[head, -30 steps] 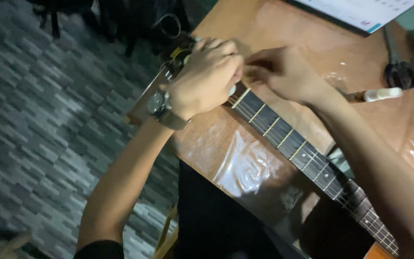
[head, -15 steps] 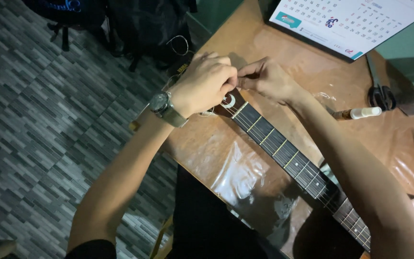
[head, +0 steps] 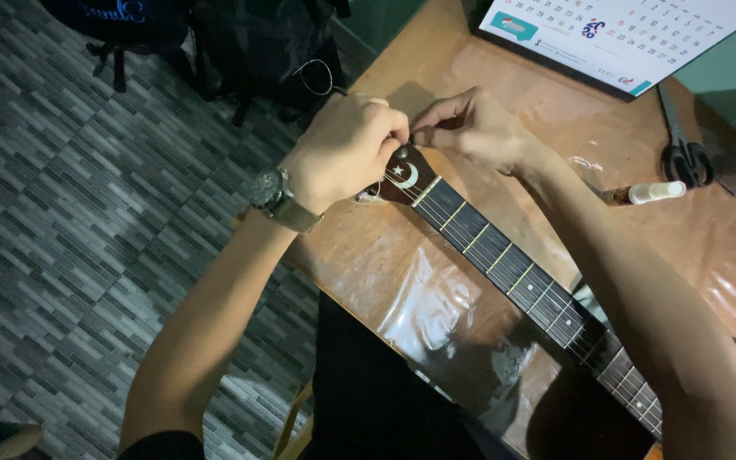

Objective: The person cleans the body of an acoustic guitar with a cloth, wiping the top and sides. They then move to the headstock to tune the strings by turning the tuning pegs.

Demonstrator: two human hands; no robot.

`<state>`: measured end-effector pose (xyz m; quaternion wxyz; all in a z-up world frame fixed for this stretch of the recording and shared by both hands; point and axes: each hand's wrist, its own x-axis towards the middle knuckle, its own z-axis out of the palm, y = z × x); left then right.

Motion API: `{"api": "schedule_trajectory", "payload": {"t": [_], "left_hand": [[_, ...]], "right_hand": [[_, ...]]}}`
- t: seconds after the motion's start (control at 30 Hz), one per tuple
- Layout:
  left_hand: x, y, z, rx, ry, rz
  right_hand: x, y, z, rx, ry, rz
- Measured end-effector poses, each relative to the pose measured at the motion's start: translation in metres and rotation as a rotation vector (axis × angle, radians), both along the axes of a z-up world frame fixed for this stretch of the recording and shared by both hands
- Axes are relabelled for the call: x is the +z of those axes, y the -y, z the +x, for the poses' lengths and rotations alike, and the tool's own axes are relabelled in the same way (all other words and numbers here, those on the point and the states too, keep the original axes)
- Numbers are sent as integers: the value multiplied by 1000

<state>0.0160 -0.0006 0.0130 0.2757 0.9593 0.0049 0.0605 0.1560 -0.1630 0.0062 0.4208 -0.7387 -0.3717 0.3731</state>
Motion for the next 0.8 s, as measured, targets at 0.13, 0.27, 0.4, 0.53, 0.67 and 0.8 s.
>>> {"api": "schedule_trajectory", "payload": {"t": [0.13, 0.27, 0.4, 0.53, 0.67, 0.8], "left_hand": [[0, -1, 0, -22, 19, 3], [2, 0, 1, -24, -41, 25], [8, -2, -2, -38, -45, 23], [-3, -4, 0, -60, -55, 16], [-2, -4, -1, -75, 3, 37], [-1, -3, -4, -75, 15, 36]], "right_hand": [[2, -4, -1, 37, 44, -32], [-1, -2, 6, 147, 117, -16], [2, 3, 2, 103, 49, 50], [-4, 3, 15, 171, -50, 96], [-8, 2, 17, 185, -6, 65], [-6, 5, 10, 217, 144, 51]]}}
